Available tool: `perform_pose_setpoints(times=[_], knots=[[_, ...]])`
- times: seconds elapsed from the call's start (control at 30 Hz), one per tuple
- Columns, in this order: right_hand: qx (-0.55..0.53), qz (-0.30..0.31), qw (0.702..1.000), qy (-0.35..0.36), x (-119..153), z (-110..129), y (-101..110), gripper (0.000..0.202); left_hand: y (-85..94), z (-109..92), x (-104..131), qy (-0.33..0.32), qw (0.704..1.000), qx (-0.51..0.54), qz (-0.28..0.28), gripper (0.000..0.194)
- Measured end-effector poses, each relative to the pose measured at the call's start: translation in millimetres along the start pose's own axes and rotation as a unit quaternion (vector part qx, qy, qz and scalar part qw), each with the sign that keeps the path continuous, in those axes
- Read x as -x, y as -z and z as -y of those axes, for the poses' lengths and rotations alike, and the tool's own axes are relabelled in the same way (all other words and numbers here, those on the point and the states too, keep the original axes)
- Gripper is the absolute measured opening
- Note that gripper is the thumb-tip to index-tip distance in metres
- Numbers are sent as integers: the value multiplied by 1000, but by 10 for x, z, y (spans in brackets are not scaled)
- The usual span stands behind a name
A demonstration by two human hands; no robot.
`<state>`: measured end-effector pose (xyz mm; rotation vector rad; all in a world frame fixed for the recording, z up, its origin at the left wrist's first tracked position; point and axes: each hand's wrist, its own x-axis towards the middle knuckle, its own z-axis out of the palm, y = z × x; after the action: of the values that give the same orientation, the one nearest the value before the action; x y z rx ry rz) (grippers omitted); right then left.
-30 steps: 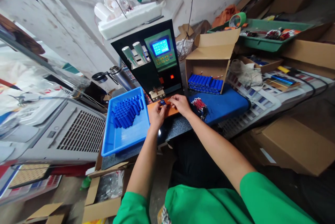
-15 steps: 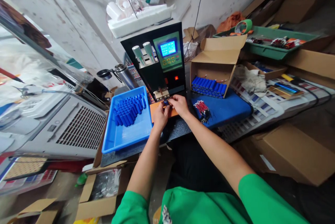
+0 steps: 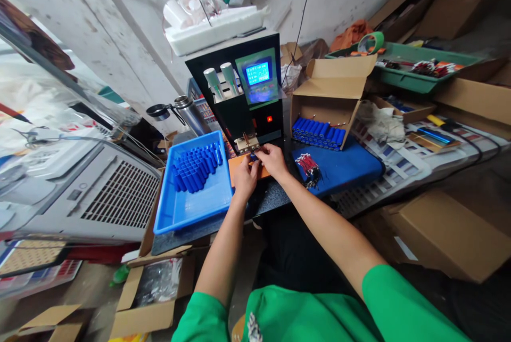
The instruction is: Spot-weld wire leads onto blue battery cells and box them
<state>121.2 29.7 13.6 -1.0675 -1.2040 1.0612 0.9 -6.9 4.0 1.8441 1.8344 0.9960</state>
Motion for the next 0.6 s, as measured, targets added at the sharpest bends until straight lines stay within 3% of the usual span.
perform_pose_setpoints(times=[0.6], knots=[[0,3,1000,-26,4,63,-26,18,22,-45,11,18,1000,-9,-1,30]])
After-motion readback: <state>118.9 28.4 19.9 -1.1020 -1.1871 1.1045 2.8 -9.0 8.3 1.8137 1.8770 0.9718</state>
